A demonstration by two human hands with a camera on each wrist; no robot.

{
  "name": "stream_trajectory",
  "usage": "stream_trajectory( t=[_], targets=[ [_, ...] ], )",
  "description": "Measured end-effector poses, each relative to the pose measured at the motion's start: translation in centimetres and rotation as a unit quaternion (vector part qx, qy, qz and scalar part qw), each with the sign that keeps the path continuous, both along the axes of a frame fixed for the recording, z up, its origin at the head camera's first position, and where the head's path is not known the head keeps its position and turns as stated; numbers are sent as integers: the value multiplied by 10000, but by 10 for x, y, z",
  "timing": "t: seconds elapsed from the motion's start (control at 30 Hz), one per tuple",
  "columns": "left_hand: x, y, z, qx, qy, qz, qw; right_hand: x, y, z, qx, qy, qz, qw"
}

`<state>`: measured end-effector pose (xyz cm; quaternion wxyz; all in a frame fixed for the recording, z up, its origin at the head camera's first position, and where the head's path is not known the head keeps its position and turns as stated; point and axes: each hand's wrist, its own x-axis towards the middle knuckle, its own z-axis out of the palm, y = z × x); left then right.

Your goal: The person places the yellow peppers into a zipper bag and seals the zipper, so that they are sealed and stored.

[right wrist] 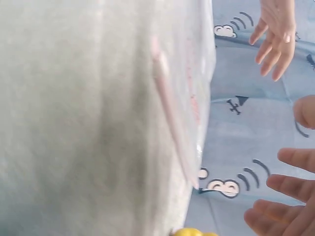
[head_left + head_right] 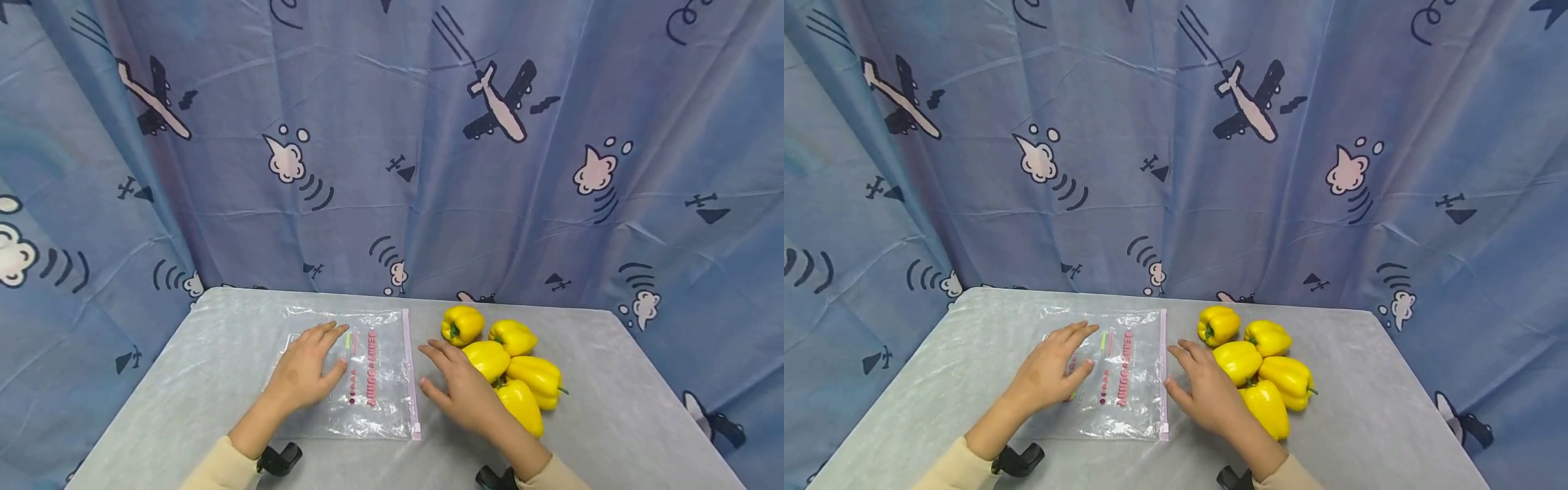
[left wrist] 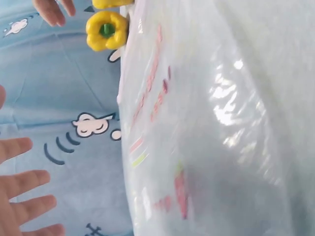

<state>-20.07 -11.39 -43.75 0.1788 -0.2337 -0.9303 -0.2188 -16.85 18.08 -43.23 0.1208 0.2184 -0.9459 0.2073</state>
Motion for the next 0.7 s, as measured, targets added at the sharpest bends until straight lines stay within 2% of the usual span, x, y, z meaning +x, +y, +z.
stream_trajectory(
  t=[0.4,0.53,0.7],
  targets=[
    [2,13,-22,-86,-779,-82,9969,-9,-4,-31,-46,-537,-103,9985],
    [3,15,-27,-168,-1085,-53,9939,-11,-4,-38,82,-801,-189,9966],
    [3,16,-31,-291,-1290,-7,9912,-12,-5,-41,92,-1089,-216,9938]
  ],
)
